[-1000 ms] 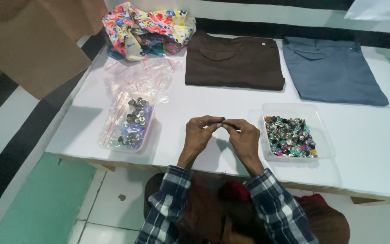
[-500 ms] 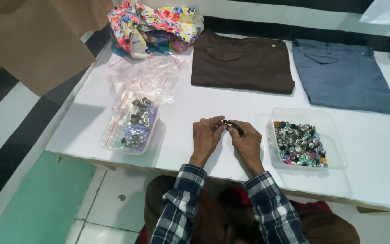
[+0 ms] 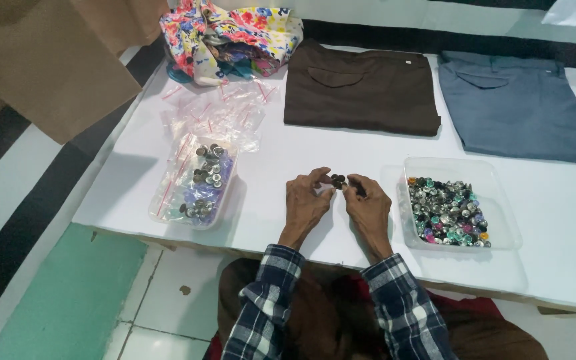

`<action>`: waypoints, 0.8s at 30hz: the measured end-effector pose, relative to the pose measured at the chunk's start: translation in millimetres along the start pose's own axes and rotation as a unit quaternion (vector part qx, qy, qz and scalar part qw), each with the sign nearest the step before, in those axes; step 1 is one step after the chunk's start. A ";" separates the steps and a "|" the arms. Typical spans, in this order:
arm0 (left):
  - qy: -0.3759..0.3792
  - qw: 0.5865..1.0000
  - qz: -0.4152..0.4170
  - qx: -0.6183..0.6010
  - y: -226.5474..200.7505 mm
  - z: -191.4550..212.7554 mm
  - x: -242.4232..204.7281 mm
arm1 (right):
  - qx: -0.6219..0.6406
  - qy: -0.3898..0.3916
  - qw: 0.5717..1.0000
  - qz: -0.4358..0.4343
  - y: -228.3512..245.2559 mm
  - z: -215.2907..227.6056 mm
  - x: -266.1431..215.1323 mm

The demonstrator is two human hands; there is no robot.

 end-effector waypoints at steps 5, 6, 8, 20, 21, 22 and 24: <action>-0.001 1.000 0.012 -0.015 0.2 -0.7 0.8 | -0.006 0.002 1.000 -0.019 -0.9 0.5 1.7; -0.005 1.000 0.013 -0.015 1.3 -0.4 1.9 | -0.001 -0.002 1.000 -0.029 0.2 1.0 1.4; -0.010 1.000 0.014 0.003 0.2 0.3 5.0 | 0.003 -0.012 1.000 -0.025 -0.6 0.1 3.9; -0.031 0.999 0.012 -0.016 9.2 -2.3 5.7 | 0.019 -0.040 0.999 -0.011 -5.0 3.7 -0.4; -0.032 0.999 0.014 -0.016 13.9 -6.0 5.9 | 0.021 -0.041 0.999 -0.013 -6.5 4.3 -1.7; -0.031 0.999 0.015 -0.017 8.8 -2.3 4.1 | 0.020 -0.041 0.999 -0.014 -5.0 4.7 -2.4; -0.029 0.999 0.025 -0.013 0.5 5.6 1.0 | 0.040 -0.043 0.998 -0.009 -1.0 5.4 -3.7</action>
Point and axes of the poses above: each hand's wrist, its own x-axis towards the middle knuckle, its own z-axis out of the back of the hand, y = z × x, the point moved 10 cm from there along x, towards the middle knuckle, and after that the axes turned 8 degrees about y, right-handed, at the moved point
